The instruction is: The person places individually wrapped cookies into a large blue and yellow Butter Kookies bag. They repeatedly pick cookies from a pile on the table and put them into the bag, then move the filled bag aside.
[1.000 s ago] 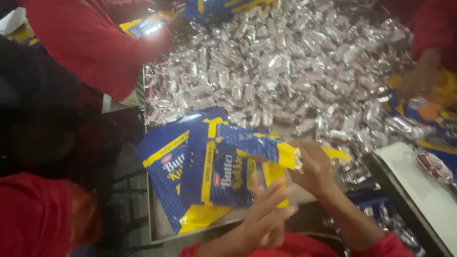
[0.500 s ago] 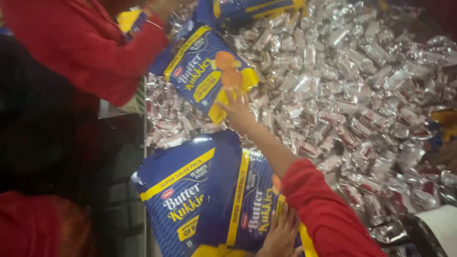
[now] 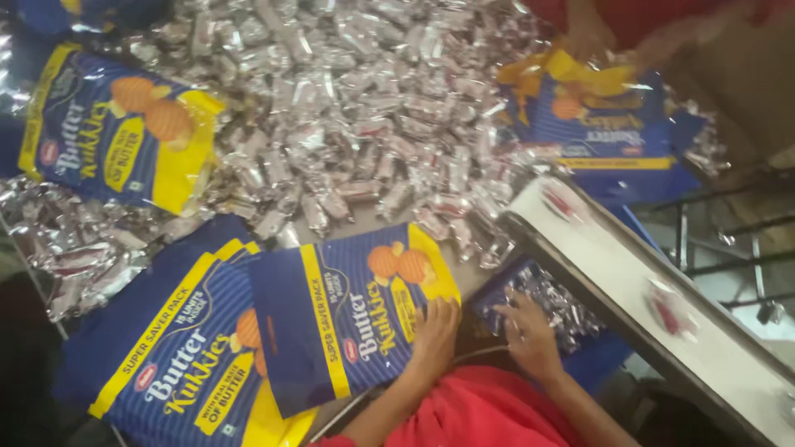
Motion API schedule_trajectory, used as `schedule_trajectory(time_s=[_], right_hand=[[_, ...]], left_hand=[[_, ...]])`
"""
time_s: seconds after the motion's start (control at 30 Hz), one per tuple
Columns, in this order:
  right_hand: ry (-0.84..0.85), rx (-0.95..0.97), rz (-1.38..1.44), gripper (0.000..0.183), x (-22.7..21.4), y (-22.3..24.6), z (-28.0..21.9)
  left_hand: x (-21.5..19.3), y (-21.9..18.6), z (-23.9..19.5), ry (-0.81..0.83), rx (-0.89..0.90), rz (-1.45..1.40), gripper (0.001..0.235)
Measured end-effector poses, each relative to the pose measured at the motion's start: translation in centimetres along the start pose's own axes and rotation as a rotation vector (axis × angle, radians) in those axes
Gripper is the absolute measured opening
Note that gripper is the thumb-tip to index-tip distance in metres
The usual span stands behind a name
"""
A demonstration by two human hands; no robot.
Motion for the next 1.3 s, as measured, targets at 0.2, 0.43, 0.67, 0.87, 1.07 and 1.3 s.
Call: schedule_trajectory(time_s=[0.2,0.43,0.67,0.87,1.07,1.3], right_hand=[[-0.099,0.178,0.231,0.031,-3.7,0.9,0.8],[-0.324,-0.135,-0.257,0.066,-11.1,-6.3,9.7],[-0.168,-0.067,-0.139,0.064,-8.0,-4.5,17.7],[-0.124,0.034,-0.491,0.055,-12.1,-6.7,11.2],[-0.159,-0.121,-0.351,0.051,-7.5,-9.8,18.1],[-0.012,-0.219,0.043,0.046,-4.9,-5.7,18.4]], left_hand=[[-1.5,-0.3,1.2,-0.054,0.043,-0.284,0.026],[1.4,-1.4,5.8,0.126,-0.221,0.312,0.024],[8.4,3.3,1.7,0.066,-0.100,-0.297,0.023],[1.3,4.0,-3.5,0.401,-0.257,-0.770,0.024],[-6.3,1.9,-3.2,0.490,-0.257,-0.530,0.023],[-11.7,4.0,-4.1,0.049,-0.111,-0.090,0.011]])
Point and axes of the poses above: each hand's wrist, its own z-axis towards the middle knuckle, its own x-axis out of the palm, y = z × x, the point moved 1 cm from there along z, towards the middle knuckle, and after that the axes turned 7 degrees about y, right-handed, at the moved point
